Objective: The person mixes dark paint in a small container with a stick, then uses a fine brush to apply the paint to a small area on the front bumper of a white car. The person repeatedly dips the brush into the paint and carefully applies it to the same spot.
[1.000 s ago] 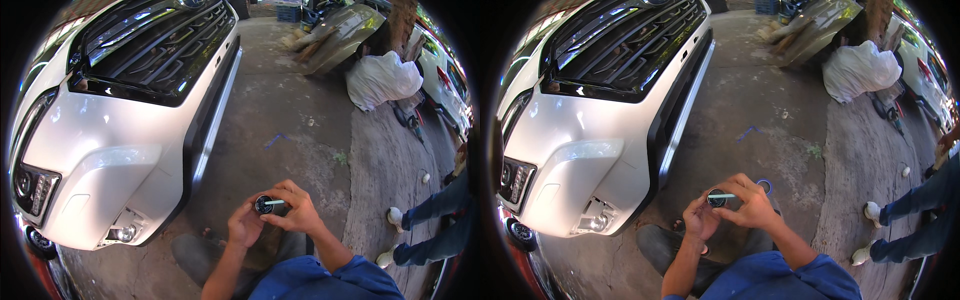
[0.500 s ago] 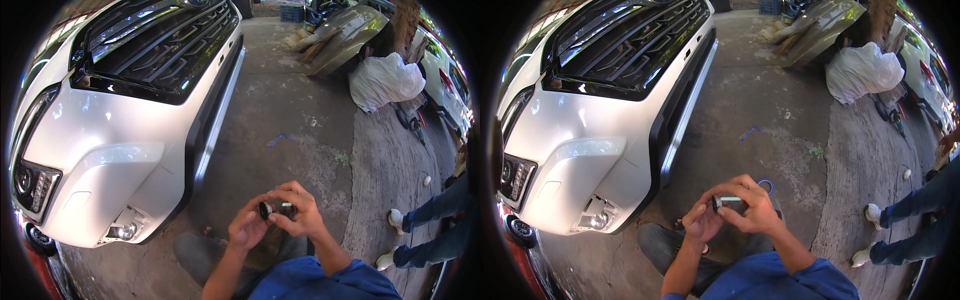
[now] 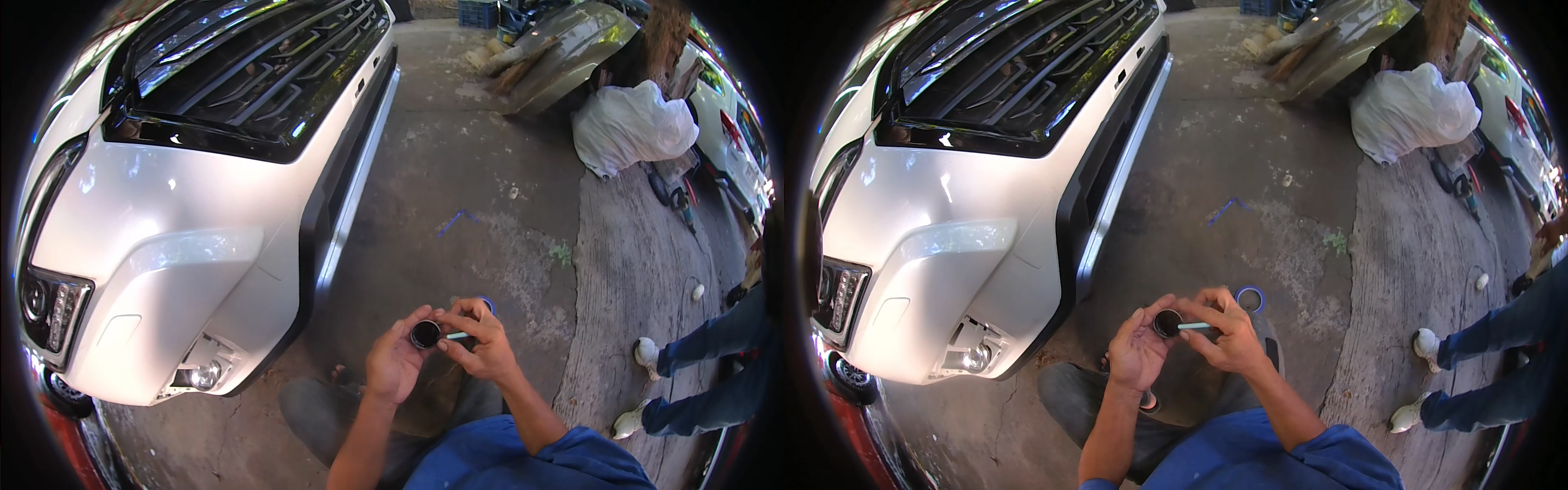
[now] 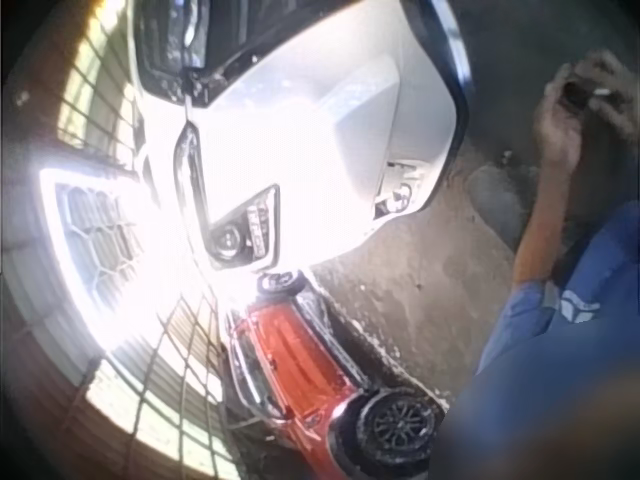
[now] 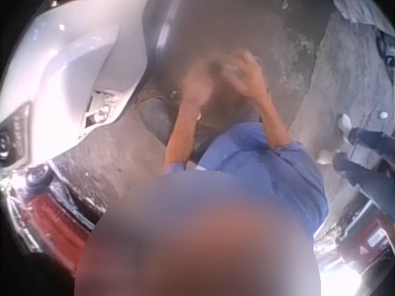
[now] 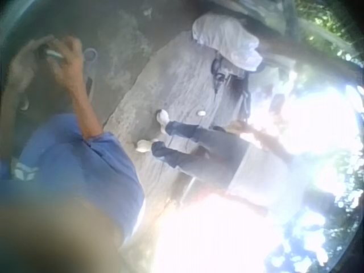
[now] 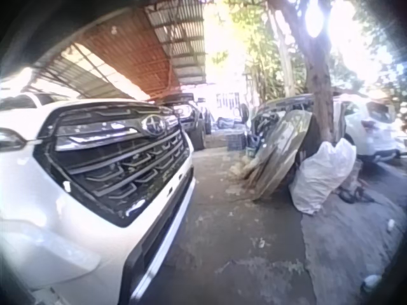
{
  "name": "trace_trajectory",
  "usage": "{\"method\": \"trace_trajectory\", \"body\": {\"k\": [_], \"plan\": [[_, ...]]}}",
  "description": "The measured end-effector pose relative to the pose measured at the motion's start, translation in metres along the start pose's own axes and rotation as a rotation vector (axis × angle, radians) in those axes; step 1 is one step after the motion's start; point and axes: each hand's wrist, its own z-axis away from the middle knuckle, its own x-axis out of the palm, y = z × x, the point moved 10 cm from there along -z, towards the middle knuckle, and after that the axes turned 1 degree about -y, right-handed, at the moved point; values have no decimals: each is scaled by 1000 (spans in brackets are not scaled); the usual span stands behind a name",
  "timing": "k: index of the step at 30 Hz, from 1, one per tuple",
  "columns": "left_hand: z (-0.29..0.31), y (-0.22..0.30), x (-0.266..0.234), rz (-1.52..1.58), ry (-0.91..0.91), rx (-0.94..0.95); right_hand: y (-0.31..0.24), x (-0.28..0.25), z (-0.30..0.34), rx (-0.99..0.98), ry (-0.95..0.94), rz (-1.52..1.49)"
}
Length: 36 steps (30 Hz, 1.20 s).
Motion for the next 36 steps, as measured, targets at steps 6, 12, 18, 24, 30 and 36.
{"method": "trace_trajectory", "body": {"k": [6,12,18,24,30,36], "plan": [[1,2,1,-136,21,-59,20,10,18,51,12,-118],[4,3,17,-138,-124,-96,33,15,30,139,32,-339],[4,1,17,-37,-165,-73,29,12,33,190,87,-366],[2,2,16,19,-215,-29,8,-5,30,163,107,-143],[2,9,16,136,-238,51,3,-38,29,180,230,-342],[6,19,29,175,-417,120,-33,-74,21,71,161,-62]]}}
